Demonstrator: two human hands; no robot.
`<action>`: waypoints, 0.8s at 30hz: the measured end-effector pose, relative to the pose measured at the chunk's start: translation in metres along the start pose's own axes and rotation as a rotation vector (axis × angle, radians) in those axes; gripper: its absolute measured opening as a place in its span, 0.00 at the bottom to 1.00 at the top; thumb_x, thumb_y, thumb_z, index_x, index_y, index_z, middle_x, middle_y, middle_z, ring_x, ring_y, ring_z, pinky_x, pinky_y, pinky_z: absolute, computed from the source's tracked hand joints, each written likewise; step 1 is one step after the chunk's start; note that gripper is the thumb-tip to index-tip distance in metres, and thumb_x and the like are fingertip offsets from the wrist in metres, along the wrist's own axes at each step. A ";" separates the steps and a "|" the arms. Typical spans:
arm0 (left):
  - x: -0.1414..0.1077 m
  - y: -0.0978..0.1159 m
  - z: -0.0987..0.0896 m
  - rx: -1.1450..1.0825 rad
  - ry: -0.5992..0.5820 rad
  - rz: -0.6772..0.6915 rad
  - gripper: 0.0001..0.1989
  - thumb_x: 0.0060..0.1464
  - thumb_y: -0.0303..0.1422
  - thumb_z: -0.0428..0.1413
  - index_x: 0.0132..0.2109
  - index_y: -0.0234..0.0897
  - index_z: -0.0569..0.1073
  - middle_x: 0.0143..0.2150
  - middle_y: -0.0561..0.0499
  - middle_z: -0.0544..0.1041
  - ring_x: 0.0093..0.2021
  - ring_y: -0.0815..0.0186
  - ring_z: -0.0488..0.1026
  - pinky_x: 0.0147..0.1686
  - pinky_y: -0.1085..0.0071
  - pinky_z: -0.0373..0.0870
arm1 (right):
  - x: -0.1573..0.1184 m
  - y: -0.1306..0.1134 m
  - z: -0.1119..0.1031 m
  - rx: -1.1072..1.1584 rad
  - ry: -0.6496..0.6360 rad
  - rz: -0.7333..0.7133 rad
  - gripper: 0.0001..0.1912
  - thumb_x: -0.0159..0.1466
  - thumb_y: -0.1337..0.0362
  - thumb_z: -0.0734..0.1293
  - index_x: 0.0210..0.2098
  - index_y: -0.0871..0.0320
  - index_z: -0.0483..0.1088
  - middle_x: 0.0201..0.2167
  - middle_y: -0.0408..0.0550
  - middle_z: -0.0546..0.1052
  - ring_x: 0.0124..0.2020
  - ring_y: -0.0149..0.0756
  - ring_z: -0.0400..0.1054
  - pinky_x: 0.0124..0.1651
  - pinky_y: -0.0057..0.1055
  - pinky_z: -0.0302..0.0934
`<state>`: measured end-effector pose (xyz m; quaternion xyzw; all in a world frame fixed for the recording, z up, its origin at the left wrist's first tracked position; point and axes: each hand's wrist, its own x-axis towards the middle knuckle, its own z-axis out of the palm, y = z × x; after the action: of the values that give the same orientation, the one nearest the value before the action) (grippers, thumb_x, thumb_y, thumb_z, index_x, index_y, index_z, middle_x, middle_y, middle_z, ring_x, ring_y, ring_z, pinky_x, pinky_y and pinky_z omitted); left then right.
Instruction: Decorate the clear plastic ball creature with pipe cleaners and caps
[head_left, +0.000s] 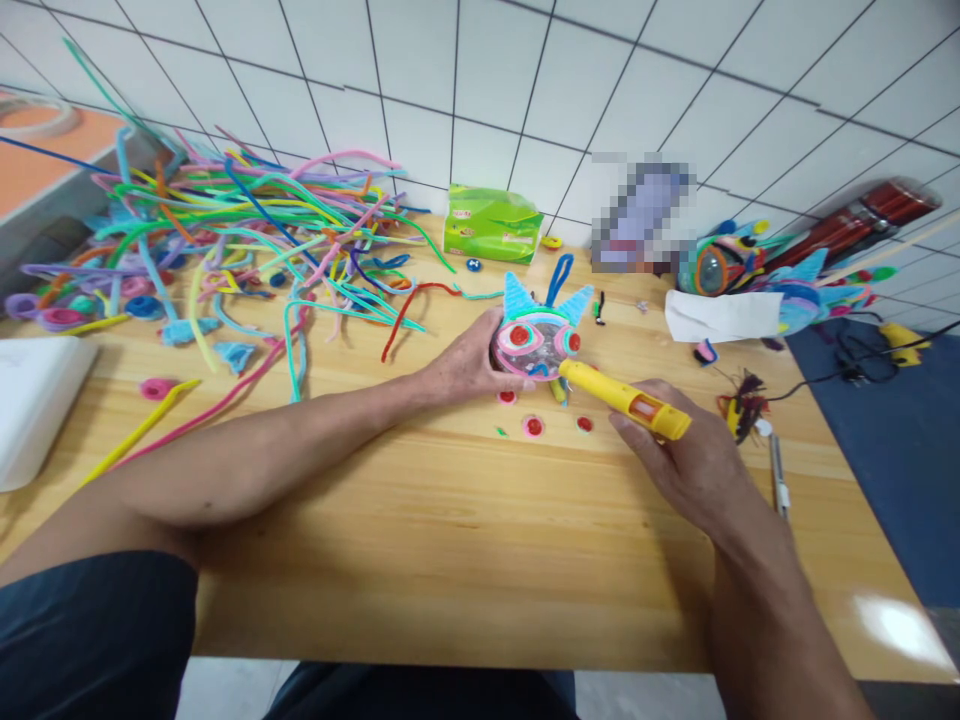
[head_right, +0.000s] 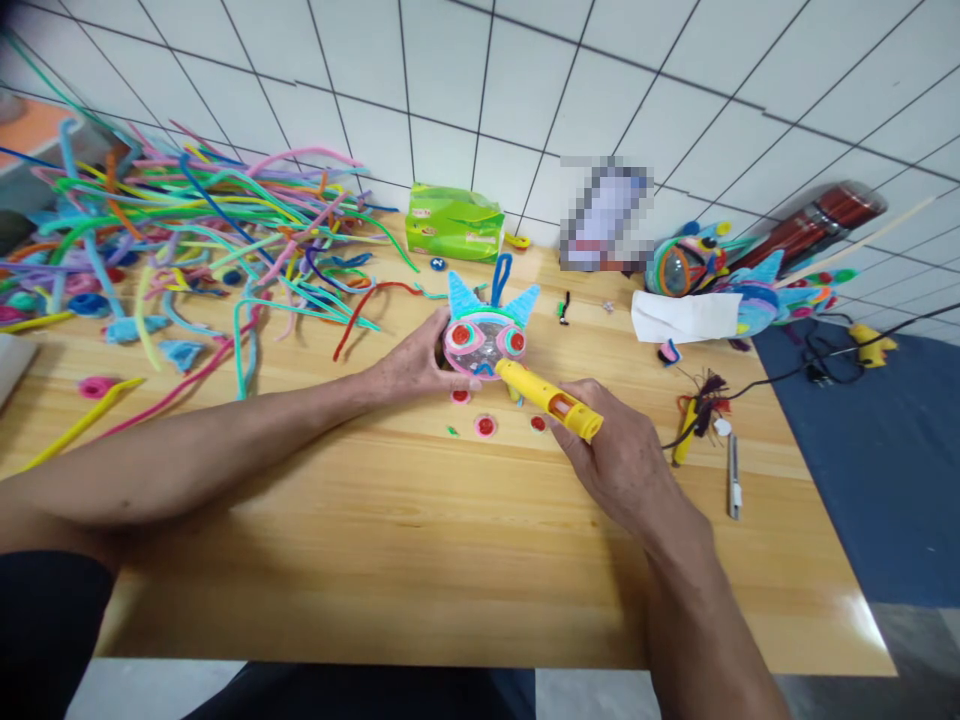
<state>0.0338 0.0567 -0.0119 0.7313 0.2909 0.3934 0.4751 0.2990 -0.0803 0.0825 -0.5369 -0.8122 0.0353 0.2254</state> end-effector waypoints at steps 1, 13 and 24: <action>0.000 0.000 0.000 0.003 -0.001 0.003 0.41 0.47 0.44 0.76 0.63 0.39 0.67 0.62 0.41 0.77 0.62 0.49 0.76 0.63 0.50 0.77 | 0.000 0.000 0.000 -0.002 0.002 -0.002 0.06 0.75 0.57 0.65 0.47 0.51 0.71 0.37 0.47 0.81 0.32 0.39 0.76 0.34 0.33 0.66; 0.000 0.000 0.000 0.008 0.002 -0.020 0.40 0.46 0.41 0.77 0.61 0.39 0.68 0.60 0.41 0.77 0.61 0.49 0.77 0.64 0.49 0.76 | -0.001 0.000 -0.001 0.019 -0.012 0.020 0.06 0.75 0.57 0.65 0.46 0.51 0.71 0.35 0.46 0.80 0.32 0.40 0.76 0.33 0.34 0.66; 0.000 0.002 0.000 -0.012 -0.002 -0.014 0.39 0.47 0.42 0.76 0.61 0.39 0.68 0.61 0.40 0.77 0.61 0.48 0.77 0.63 0.49 0.77 | 0.001 -0.002 -0.003 -0.012 -0.024 0.003 0.06 0.75 0.57 0.64 0.45 0.51 0.70 0.33 0.45 0.79 0.28 0.38 0.74 0.30 0.33 0.62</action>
<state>0.0341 0.0559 -0.0102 0.7268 0.2931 0.3909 0.4827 0.2982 -0.0805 0.0858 -0.5391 -0.8141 0.0373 0.2126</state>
